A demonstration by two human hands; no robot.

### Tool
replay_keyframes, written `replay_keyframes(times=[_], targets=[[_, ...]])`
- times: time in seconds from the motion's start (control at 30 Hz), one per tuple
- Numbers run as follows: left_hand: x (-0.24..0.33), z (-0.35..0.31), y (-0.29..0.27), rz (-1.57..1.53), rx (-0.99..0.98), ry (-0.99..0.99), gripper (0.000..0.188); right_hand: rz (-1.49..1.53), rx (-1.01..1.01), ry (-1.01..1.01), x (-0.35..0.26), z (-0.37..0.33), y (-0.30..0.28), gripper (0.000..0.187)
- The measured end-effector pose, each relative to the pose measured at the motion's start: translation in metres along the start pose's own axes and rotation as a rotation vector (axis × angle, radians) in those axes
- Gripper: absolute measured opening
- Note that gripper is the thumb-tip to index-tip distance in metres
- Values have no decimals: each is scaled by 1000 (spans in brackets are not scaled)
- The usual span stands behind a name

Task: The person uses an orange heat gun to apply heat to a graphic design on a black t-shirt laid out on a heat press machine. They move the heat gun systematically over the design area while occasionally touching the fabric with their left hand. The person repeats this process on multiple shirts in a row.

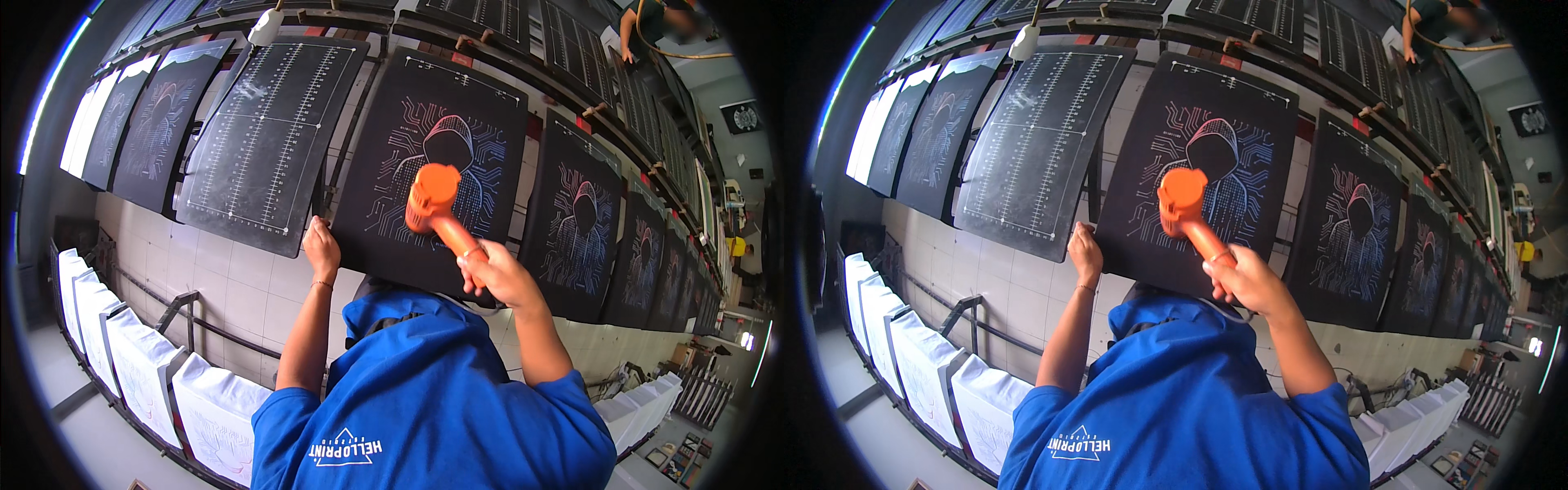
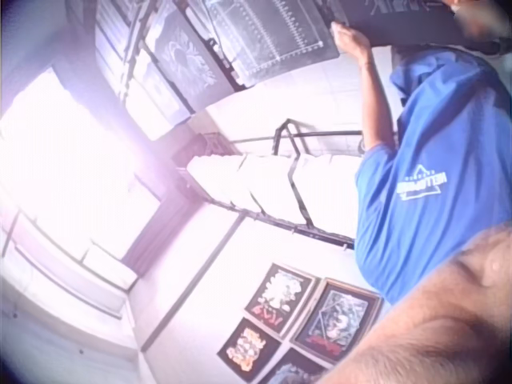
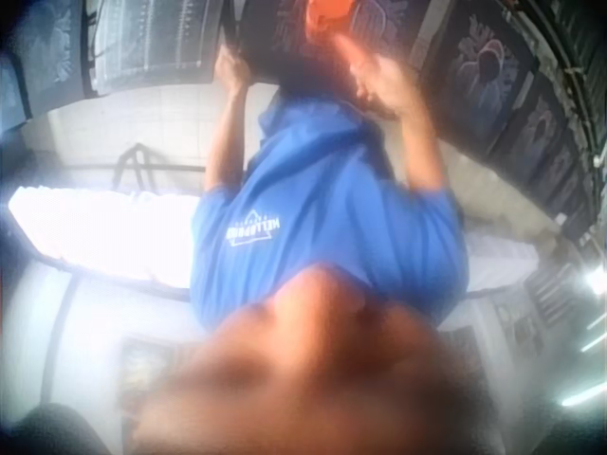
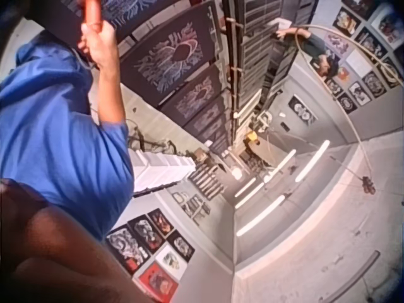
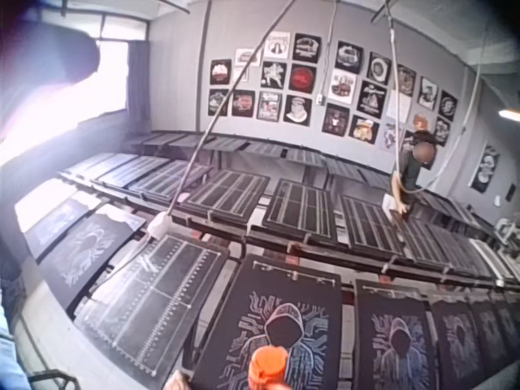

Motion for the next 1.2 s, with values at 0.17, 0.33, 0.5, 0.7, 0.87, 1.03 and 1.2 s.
replay_keyframes(times=[0.17, 0.33, 0.5, 0.7, 0.87, 1.03, 1.2], targets=[[0, 0, 1, 25, -30, 26, 45, 49, -34, 32, 7, -24, -1, 32], [10, -2, 1, 186, -82, 76, 39, 36, 30, 28, 5, -28, 1, 31], [15, -1, 2, 301, -165, 118, 33, 28, 50, -10, -5, -5, 6, 30], [38, -7, -3, 352, -99, 417, 37, 44, 180, -167, -12, 39, -1, 31], [56, -6, 1, 482, -244, 617, 59, 59, 199, -104, -8, 22, 0, 30], [78, 9, 25, 508, -284, 659, 60, 128, 165, 31, 10, -29, 7, 30], [97, 23, 54, 523, -284, 692, 61, 166, 229, 45, 20, -60, 13, 28]])
Point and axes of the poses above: each hand's wrist, its own z-axis towards the middle knuckle, its own y-axis out of the palm, x = y × z, the point moved 2 cm from there along z, towards the middle knuckle, and after that the axes turned 9 degrees about -y, right-handed, at the moved point
